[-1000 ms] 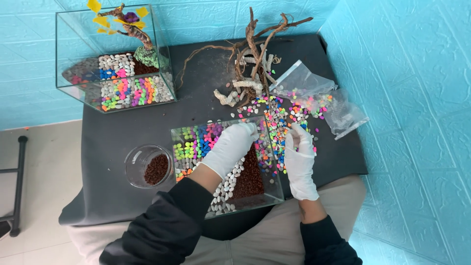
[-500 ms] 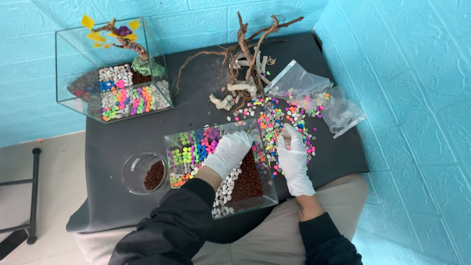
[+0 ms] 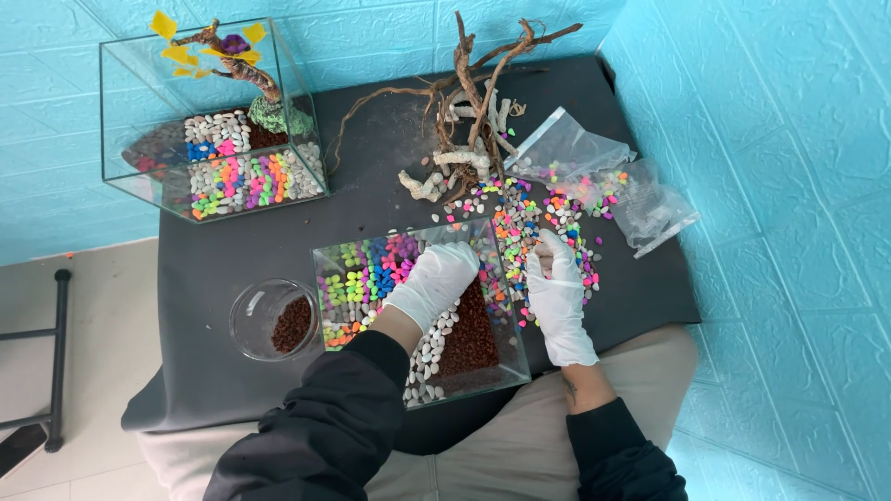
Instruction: Arranging colorful beads in a glass container to create a decorative pattern.
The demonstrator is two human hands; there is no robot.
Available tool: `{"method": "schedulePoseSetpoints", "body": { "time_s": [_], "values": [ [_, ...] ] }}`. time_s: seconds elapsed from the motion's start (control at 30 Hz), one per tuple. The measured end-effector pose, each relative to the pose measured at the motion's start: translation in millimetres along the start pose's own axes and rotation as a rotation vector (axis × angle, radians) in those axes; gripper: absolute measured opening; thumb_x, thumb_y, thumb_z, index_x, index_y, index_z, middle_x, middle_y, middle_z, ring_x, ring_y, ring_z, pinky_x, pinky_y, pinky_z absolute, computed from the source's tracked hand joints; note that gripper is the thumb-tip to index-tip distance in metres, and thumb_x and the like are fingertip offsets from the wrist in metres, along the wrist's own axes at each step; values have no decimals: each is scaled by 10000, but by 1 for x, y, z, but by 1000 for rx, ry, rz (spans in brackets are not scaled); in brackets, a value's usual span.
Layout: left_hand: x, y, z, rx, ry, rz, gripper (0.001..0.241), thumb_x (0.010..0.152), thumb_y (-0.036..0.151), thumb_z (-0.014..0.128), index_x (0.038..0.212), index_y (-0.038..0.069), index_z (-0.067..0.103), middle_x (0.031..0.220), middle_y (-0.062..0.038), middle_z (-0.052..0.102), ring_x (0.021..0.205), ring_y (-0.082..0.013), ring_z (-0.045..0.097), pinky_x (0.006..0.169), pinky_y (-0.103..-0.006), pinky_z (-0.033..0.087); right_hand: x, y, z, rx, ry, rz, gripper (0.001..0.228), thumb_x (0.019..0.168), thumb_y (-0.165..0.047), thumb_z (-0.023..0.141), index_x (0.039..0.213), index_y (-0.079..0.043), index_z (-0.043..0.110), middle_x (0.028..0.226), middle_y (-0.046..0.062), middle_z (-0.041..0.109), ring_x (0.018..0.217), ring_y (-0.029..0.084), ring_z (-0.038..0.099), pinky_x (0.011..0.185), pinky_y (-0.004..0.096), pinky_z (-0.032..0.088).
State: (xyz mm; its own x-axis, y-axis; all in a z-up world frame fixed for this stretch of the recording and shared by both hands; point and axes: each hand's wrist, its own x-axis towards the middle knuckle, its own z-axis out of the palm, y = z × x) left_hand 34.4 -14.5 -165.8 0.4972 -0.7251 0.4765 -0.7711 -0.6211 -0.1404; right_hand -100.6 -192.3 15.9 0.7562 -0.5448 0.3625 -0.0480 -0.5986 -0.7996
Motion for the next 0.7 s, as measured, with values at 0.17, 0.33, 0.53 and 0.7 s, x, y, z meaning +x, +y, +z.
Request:
{"method": "schedulePoseSetpoints", "body": {
  "time_s": [0.17,0.33,0.53,0.7],
  "values": [
    [17,1,-39,-69,-31,-32,338,995,464,532,1189,226,671,1120,-1,659,1115,-235,631,988,-434,445,0,-5,1,-28,21,-46,406,944,-43,730,1334,-138,671,1049,82,722,893,287,713,726,348,619],
    [43,2,-80,-143,-45,-58,316,967,499,549,1139,264,671,1036,36,654,1051,-228,656,909,-417,479,26,-27,-14,-139,110,-110,381,957,-23,716,1313,-156,689,1049,92,713,892,268,699,732,351,599],
    [63,-13,-136,-230,-66,-93,288,929,545,572,1072,315,671,924,87,649,967,-218,688,804,-394,524,84,64,27,-714,-250,48,330,993,-372,626,1317,-418,667,1269,-60,651,1213,274,590,966,450,554],
    [75,-28,-175,-328,-97,-138,263,892,592,595,1006,367,671,812,137,644,882,-208,720,700,-371,569,80,122,58,-845,-61,-148,234,944,-502,694,1112,-349,749,1032,-55,698,1036,234,676,790,400,605]
  ]
}}
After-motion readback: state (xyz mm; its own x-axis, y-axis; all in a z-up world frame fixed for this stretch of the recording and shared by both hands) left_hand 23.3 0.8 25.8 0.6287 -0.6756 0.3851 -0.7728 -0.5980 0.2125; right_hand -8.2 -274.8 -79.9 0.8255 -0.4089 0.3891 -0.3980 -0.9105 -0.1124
